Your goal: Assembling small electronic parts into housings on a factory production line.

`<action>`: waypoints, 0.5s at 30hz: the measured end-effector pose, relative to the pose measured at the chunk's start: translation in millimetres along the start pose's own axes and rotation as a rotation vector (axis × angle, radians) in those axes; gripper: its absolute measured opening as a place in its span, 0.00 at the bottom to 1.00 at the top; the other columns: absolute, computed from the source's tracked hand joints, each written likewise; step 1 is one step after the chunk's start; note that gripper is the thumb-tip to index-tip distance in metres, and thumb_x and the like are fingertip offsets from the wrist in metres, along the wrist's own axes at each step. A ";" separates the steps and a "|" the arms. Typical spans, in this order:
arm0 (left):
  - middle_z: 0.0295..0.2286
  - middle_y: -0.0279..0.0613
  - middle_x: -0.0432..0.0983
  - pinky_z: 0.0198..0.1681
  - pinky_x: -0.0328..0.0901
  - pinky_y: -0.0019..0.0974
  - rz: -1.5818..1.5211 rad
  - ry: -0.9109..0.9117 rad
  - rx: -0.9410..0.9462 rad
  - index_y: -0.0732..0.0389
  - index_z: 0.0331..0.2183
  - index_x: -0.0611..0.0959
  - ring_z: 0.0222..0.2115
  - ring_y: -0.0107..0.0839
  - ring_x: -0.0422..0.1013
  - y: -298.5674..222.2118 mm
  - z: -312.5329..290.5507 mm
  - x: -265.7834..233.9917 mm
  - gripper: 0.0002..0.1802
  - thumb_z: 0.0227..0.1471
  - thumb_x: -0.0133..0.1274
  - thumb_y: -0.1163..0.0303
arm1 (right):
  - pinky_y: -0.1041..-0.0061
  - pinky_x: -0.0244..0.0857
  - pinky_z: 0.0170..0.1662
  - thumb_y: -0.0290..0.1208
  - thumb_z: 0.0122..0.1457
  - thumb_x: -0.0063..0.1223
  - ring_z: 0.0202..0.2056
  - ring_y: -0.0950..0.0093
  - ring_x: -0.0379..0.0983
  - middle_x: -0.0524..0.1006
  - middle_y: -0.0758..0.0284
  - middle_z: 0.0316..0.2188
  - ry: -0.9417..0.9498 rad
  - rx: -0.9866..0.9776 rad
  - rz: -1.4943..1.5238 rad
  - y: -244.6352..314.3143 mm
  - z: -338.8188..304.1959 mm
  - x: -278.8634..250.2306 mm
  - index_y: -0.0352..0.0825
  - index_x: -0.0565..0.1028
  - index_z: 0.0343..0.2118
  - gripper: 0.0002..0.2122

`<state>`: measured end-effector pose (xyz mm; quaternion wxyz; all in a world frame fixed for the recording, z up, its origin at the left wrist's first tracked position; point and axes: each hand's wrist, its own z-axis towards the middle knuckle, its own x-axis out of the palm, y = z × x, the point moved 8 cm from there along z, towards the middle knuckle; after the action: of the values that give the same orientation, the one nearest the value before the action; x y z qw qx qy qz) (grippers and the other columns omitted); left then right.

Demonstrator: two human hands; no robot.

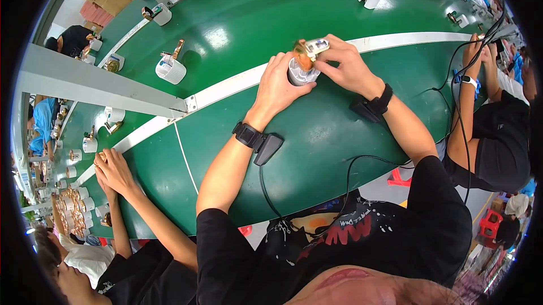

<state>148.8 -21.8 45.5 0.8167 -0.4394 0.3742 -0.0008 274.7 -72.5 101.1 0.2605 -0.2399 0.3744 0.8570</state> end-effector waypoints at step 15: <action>0.33 0.44 0.71 0.43 0.64 0.43 -0.026 -0.052 0.068 0.61 0.45 0.76 0.37 0.44 0.67 -0.9 -1.7 -2.2 0.34 0.32 0.69 0.64 | 0.70 0.67 0.39 0.25 0.55 0.55 0.38 0.64 0.73 0.76 0.62 0.36 0.206 0.213 -0.158 1.3 -6.9 6.2 0.30 0.76 0.33 0.05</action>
<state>146.5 -22.8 46.9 0.8407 -0.4158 0.3467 -0.0126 270.7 -76.9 93.8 0.3113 -0.3261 0.4679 0.7601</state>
